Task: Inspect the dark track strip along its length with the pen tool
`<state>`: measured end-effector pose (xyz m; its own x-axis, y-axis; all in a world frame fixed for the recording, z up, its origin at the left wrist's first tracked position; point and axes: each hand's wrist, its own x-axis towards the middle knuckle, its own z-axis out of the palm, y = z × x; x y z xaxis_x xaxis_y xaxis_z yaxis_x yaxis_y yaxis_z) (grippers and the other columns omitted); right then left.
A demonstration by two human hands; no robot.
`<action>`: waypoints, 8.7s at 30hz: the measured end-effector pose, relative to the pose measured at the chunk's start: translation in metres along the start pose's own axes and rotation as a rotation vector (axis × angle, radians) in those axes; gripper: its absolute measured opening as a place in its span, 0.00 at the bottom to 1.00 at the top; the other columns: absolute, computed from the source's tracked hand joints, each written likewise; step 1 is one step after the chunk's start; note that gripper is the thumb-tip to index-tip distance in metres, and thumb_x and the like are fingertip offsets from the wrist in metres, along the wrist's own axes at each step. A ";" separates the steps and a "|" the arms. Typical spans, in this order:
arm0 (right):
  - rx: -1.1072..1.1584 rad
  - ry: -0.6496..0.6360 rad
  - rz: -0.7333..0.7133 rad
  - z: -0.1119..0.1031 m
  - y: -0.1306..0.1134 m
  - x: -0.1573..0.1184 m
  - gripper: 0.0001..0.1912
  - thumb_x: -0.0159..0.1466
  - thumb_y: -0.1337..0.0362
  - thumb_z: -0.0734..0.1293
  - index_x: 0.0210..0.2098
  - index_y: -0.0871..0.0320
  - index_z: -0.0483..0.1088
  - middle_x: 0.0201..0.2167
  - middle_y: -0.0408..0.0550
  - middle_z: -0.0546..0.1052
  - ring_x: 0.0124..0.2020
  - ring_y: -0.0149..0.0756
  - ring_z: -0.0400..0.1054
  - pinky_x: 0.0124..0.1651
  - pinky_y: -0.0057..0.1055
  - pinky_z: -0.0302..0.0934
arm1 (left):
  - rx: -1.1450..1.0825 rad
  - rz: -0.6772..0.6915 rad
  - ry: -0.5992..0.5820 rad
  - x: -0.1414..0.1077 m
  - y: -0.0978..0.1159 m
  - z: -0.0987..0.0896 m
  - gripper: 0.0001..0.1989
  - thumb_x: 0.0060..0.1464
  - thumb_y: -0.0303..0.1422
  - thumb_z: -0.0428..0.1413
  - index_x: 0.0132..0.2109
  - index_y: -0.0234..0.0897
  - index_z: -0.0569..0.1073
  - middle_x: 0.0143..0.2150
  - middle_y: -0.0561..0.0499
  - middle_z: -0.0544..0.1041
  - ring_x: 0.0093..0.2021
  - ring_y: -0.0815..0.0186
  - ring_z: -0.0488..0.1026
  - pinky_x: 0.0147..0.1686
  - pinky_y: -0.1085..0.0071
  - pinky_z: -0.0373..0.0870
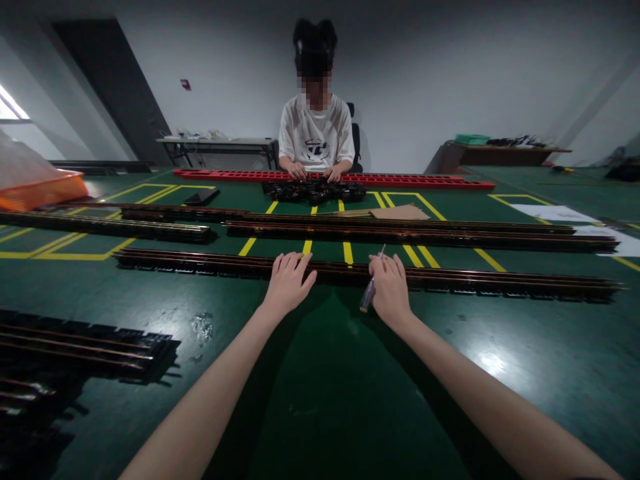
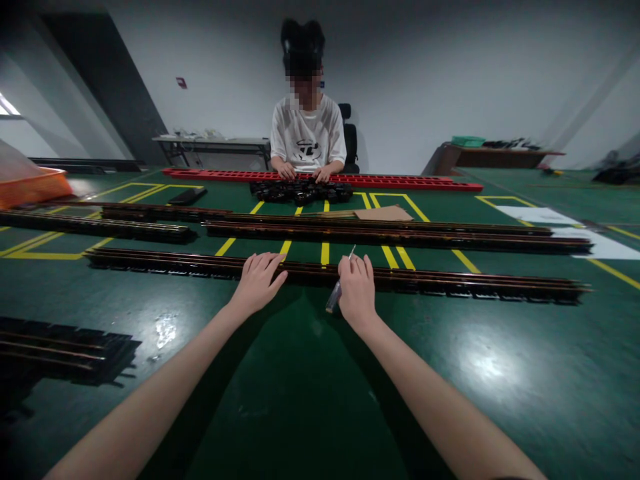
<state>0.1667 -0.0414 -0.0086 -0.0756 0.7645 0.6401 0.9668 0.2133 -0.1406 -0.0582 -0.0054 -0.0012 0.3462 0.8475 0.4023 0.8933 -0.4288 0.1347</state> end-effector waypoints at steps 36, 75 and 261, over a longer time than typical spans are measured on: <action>-0.040 -0.002 0.107 0.002 -0.003 0.000 0.12 0.54 0.77 0.58 0.34 0.55 0.58 0.41 0.55 0.76 0.50 0.50 0.64 0.56 0.49 0.44 | -0.008 0.005 0.003 0.000 -0.001 0.000 0.24 0.64 0.41 0.39 0.59 0.33 0.66 0.57 0.42 0.69 0.59 0.56 0.62 0.62 0.52 0.52; -0.055 0.027 0.124 -0.002 -0.010 0.002 0.13 0.53 0.78 0.57 0.34 0.56 0.60 0.41 0.54 0.76 0.53 0.49 0.59 0.50 0.45 0.43 | -0.012 0.012 -0.014 -0.001 -0.002 0.000 0.25 0.64 0.42 0.38 0.60 0.32 0.64 0.58 0.41 0.68 0.61 0.56 0.60 0.64 0.52 0.50; 1.139 -0.178 0.276 0.054 -0.160 0.048 0.07 0.61 0.60 0.63 0.31 0.56 0.69 0.27 0.45 0.77 0.18 0.31 0.69 0.21 0.27 0.62 | -0.430 -0.474 0.056 0.014 -0.106 -0.006 0.19 0.58 0.35 0.41 0.34 0.40 0.76 0.36 0.50 0.79 0.40 0.61 0.74 0.41 0.69 0.66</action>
<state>-0.0047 -0.0058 0.0041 -0.0188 0.9242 0.3814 0.1885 0.3779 -0.9064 -0.1501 0.0500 -0.0044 -0.0842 0.9633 0.2550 0.7467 -0.1085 0.6562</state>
